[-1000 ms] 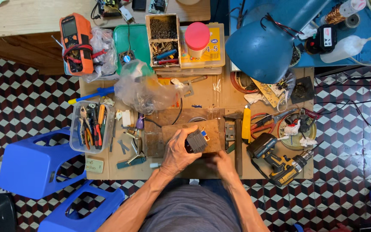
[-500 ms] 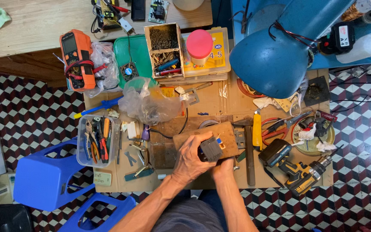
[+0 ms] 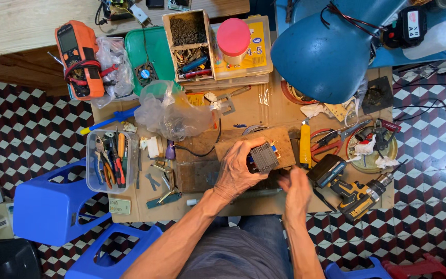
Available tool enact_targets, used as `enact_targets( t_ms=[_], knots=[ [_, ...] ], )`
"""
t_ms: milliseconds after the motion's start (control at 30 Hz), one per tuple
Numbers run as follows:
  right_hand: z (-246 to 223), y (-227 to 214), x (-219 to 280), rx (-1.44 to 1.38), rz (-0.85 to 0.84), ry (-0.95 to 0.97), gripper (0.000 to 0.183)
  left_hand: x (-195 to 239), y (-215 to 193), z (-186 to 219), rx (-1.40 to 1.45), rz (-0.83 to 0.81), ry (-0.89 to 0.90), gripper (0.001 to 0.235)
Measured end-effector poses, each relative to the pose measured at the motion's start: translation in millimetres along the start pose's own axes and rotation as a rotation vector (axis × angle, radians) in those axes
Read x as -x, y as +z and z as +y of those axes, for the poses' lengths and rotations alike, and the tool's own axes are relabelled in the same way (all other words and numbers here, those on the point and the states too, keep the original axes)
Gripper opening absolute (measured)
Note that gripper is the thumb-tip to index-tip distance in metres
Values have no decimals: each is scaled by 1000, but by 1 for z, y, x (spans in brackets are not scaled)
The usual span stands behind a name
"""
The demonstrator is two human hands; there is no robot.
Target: The person uses a yellow utility knife to scrape and clean the surface of a small stacked metal component held in the left hand. The person then sets the knife down and briefly handles a small cylindrical object from a nearby shelf.
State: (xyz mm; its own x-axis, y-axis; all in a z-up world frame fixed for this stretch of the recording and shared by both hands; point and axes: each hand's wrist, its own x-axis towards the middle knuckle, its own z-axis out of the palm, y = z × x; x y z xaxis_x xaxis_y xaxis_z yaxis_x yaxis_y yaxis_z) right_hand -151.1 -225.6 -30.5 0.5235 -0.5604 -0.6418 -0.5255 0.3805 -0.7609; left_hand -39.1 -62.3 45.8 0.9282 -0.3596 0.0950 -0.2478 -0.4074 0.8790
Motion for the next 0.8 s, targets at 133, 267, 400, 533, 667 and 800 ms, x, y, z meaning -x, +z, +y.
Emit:
enact_targets(
  t_ms=[133, 267, 400, 533, 667, 800],
  knots=[
    [-51, -13, 30, 211, 21, -333, 36, 2, 2, 2, -6, -8, -28, 72],
    [-93, 1, 45, 224, -117, -453, 26, 2, 4, 8, -22, 27, -3, 71],
    [-116, 14, 49, 438, -123, -525, 20, 1, 5, 9, -19, 49, 2, 67],
    [-129, 20, 51, 505, -190, -519, 19, 1, 7, 9, -6, 48, -2, 67],
    [-139, 24, 42, 559, -287, -534, 20, 2, 9, 8, -2, 73, -10, 64],
    [-144, 21, 33, 625, -315, -533, 19, 2, 9, 8, -9, 76, -14, 62]
  ],
)
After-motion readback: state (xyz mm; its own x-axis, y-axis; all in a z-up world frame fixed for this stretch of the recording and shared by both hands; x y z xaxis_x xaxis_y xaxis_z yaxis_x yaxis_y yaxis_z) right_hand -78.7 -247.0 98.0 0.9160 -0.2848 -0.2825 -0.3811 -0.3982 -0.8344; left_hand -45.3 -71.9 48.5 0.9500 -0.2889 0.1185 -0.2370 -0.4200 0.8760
